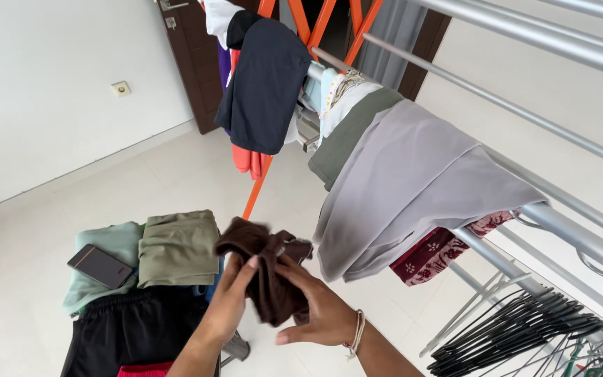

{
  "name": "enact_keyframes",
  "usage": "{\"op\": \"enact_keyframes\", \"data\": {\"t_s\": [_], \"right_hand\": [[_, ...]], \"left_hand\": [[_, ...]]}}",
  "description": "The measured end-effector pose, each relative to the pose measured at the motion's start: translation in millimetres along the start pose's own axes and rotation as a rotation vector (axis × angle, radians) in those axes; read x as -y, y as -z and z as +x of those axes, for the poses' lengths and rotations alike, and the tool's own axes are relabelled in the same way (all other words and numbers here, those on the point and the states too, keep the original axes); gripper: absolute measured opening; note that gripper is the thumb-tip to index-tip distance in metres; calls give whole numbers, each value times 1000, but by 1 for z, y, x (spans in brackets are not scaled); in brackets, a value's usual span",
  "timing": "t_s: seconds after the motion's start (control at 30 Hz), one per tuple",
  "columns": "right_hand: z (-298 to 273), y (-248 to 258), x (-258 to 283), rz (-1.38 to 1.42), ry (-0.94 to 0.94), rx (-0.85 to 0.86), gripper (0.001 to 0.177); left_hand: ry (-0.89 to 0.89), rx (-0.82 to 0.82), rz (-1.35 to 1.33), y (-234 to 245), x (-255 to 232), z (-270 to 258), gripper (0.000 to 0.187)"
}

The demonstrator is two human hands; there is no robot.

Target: Folding dry laundry from a drying rack into a laundry basket.

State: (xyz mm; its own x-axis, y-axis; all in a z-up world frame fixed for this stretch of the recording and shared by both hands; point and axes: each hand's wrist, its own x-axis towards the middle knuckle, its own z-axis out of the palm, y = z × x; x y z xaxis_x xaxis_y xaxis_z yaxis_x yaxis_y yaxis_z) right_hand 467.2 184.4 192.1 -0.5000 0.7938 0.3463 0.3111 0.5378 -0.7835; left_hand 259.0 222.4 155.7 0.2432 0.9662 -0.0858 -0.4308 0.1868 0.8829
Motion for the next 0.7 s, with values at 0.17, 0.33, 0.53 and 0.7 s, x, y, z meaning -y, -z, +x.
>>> {"op": "enact_keyframes", "data": {"t_s": [0.17, 0.33, 0.53, 0.7], "right_hand": [[-12, -17, -15, 269, -210, -106, 44], [-8, -20, 1, 271, -245, -391, 92], [-30, -10, -24, 200, -680, -434, 23], [-49, 1, -31, 18, -692, -409, 30]], "left_hand": [[64, -40, 327, -16, 10, -5, 43], [-86, -26, 633, -35, 3, -5, 41], [22, -170, 124, -29, 14, 9, 43], [4, -246, -236, -16, 23, 21, 50]]}}
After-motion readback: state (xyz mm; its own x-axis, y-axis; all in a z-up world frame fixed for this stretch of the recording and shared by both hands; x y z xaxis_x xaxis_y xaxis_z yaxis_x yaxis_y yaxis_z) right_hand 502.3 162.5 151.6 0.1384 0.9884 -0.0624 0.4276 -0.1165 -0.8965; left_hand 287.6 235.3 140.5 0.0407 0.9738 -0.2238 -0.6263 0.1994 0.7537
